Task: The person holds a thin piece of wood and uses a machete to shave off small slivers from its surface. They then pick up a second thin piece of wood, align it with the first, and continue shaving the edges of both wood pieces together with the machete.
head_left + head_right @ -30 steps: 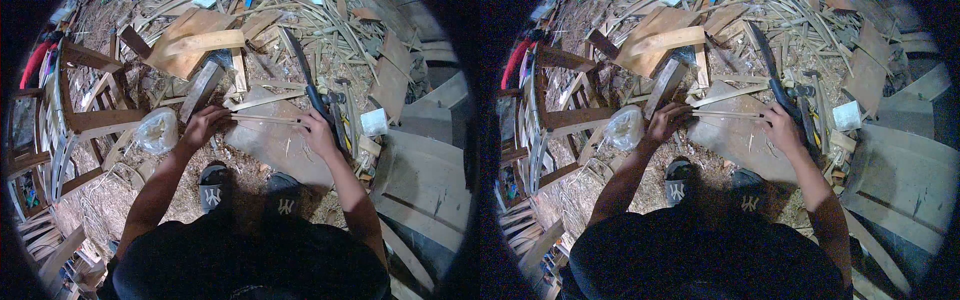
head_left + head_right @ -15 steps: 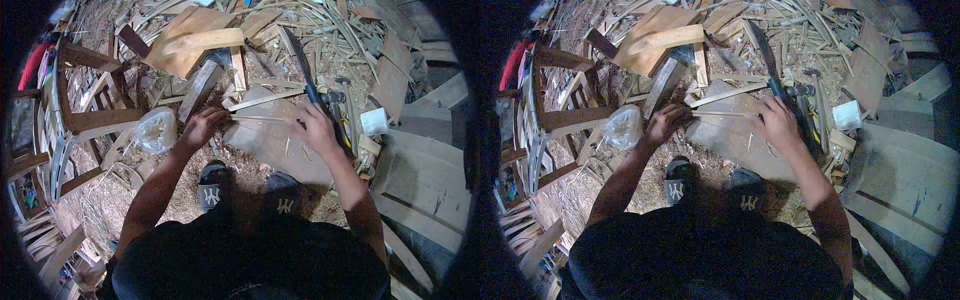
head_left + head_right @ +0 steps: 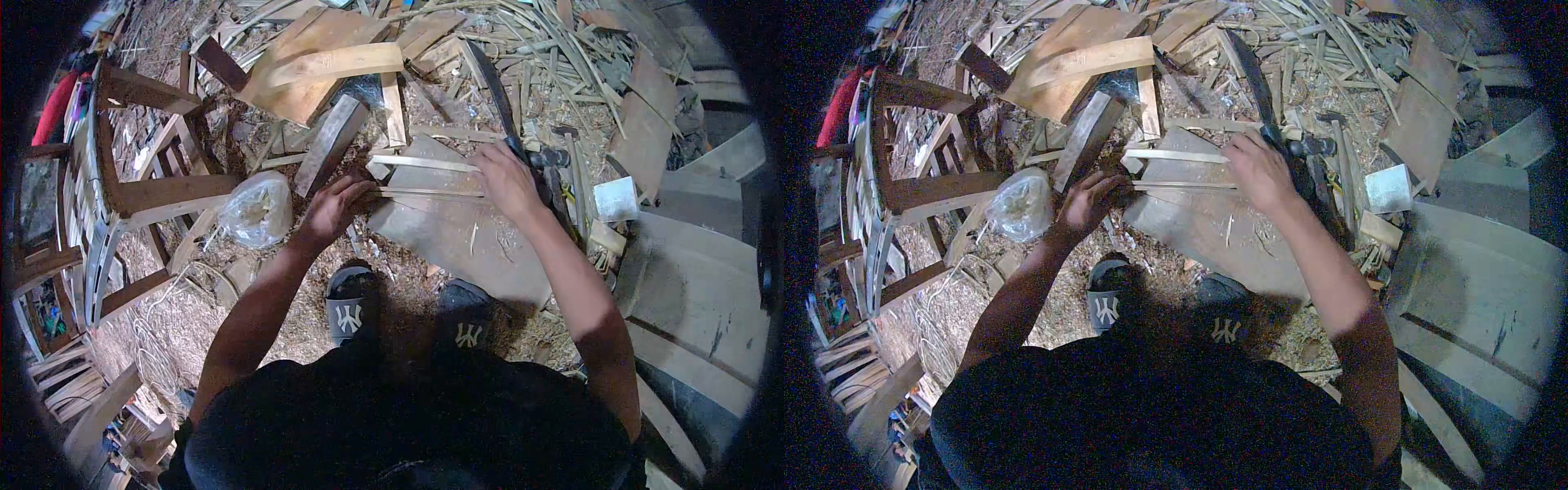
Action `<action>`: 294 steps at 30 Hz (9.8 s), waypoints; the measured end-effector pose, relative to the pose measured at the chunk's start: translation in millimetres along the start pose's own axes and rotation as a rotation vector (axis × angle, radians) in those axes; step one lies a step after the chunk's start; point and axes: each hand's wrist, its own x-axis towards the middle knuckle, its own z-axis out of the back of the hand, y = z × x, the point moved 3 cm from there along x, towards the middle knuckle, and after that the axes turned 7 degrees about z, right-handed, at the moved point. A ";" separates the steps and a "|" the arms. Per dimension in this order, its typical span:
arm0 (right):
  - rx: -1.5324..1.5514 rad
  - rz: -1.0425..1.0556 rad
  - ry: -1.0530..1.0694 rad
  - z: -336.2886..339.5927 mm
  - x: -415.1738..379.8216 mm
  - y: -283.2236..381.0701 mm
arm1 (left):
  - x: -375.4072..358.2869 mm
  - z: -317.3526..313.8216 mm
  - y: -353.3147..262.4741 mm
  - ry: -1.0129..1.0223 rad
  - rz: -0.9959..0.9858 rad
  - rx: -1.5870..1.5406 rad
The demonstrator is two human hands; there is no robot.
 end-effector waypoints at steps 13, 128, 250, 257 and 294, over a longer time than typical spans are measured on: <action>0.258 -0.070 0.015 -5.6 -4.7 10.7 | 1.5 2.7 -2.5 -0.043 0.295 -0.162; 0.198 -0.102 -0.071 -1.7 -65.9 22.0 | 33.4 33.1 -39.0 0.274 0.152 0.069; 0.646 -0.785 -0.160 -31.3 -111.2 91.5 | 12.2 -29.5 -38.6 -0.096 0.140 0.250; 0.684 -0.726 -0.311 -27.4 -130.7 107.0 | 11.3 -30.1 -44.9 -0.156 0.132 0.159; 1.022 -0.889 -0.368 -31.1 -137.2 80.1 | 28.0 -15.0 -51.5 -0.077 0.234 0.103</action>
